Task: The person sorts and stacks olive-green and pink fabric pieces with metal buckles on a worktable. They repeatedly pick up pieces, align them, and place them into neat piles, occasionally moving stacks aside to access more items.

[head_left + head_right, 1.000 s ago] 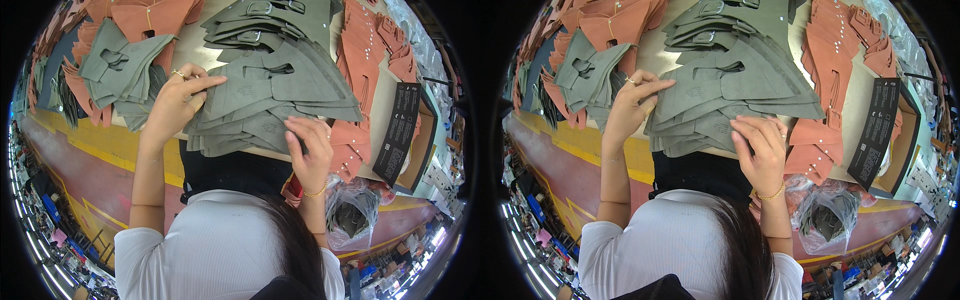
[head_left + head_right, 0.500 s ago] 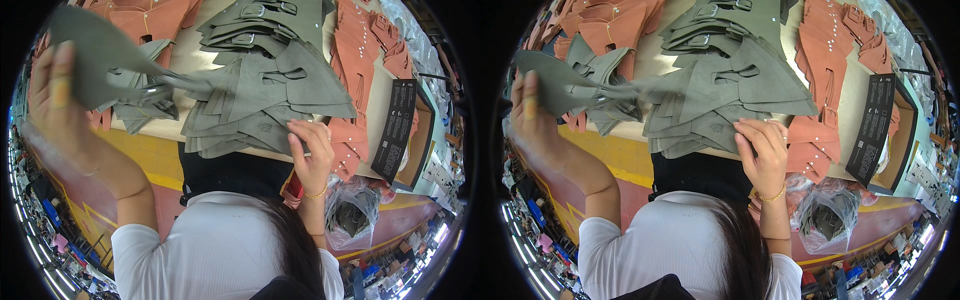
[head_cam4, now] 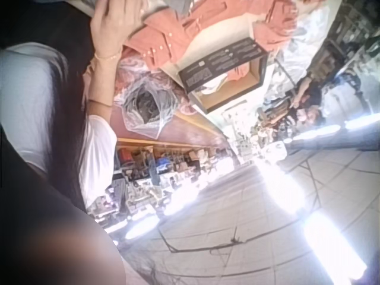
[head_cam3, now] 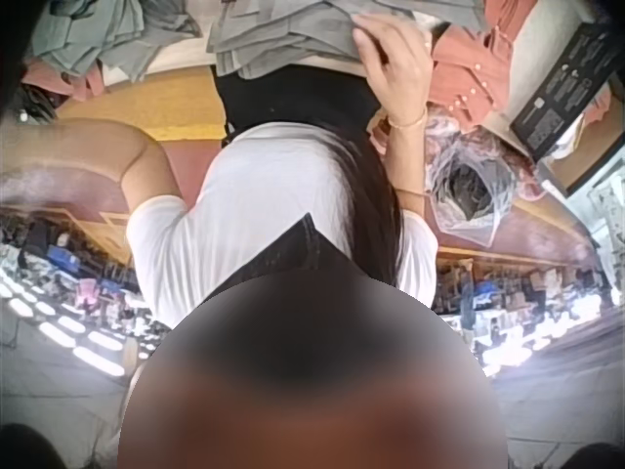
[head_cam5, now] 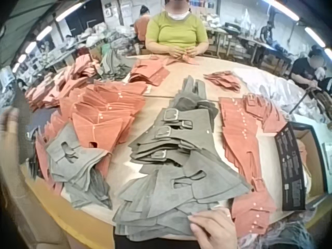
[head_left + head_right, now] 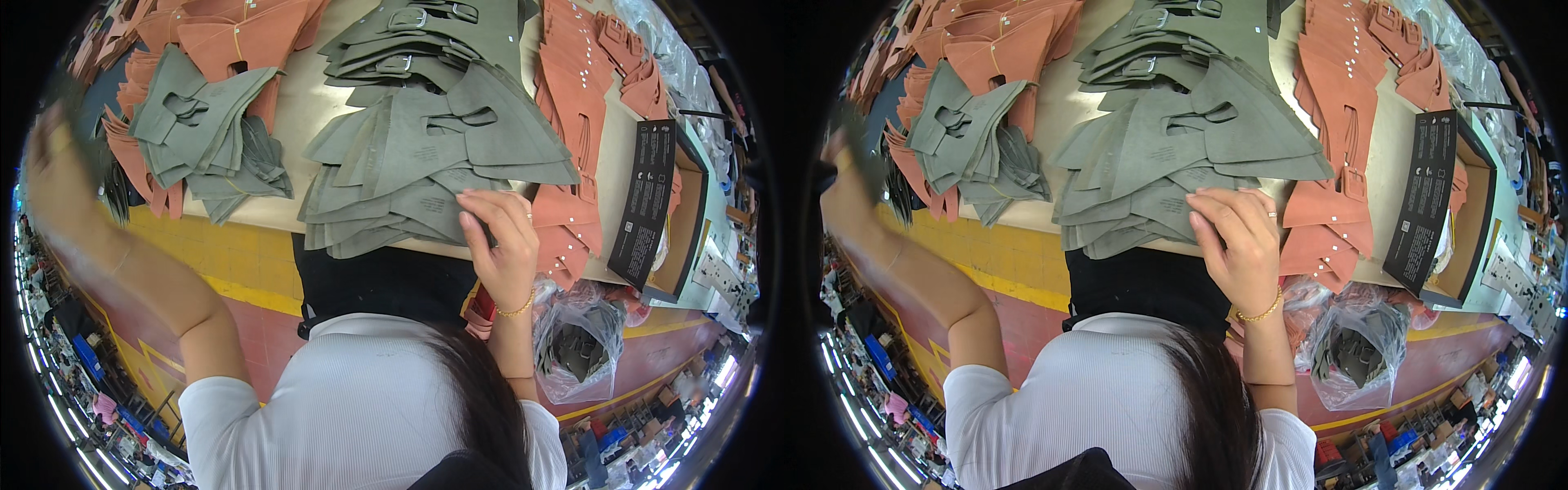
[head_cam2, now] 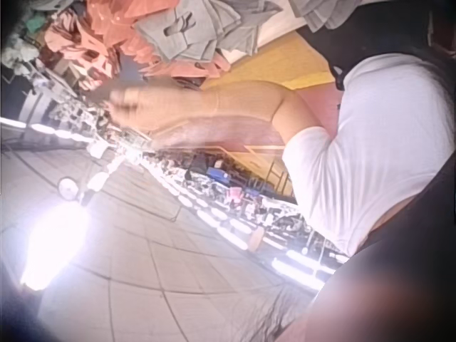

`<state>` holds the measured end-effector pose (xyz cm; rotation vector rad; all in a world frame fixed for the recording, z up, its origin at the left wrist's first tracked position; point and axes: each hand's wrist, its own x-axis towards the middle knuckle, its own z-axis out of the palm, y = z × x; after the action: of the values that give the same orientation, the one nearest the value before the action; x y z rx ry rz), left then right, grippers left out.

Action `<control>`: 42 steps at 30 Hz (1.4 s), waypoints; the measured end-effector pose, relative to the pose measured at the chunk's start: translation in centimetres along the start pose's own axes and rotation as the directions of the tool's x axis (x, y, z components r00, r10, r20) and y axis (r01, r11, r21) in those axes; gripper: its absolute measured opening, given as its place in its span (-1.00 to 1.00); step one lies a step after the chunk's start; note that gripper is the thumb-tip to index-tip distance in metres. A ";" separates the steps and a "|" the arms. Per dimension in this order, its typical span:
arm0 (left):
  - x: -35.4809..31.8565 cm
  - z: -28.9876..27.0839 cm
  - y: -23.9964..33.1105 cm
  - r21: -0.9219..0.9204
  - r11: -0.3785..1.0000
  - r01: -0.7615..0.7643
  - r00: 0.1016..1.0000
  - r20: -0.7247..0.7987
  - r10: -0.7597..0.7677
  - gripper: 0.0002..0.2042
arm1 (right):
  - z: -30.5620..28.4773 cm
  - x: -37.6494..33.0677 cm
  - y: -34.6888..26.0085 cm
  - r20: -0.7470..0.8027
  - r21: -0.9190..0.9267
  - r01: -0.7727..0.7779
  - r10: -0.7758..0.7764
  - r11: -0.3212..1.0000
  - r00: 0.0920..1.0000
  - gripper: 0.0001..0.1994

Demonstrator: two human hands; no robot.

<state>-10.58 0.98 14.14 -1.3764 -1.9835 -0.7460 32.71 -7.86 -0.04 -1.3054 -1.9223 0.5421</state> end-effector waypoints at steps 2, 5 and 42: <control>-3.0 4.9 1.4 -0.156 0.979 0.128 0.960 0.267 -0.083 -0.47 | 0.0 -0.2 -0.2 0.016 -0.004 -0.009 0.009 1.000 1.000 -0.83; -6.8 9.1 3.3 -0.247 0.940 0.237 0.675 0.737 0.023 -0.46 | -0.2 -0.6 -0.2 0.005 -0.004 -0.029 0.029 1.000 1.000 -0.82; -16.9 5.7 20.0 -0.588 0.770 0.247 0.582 0.725 0.367 -0.62 | 0.3 -1.3 0.5 0.020 -0.007 -0.011 0.012 1.000 1.000 -0.80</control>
<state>12.12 0.94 -0.10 -2.5936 -2.4236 -0.8951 33.06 -8.85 -0.98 -1.3209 -1.9361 0.5569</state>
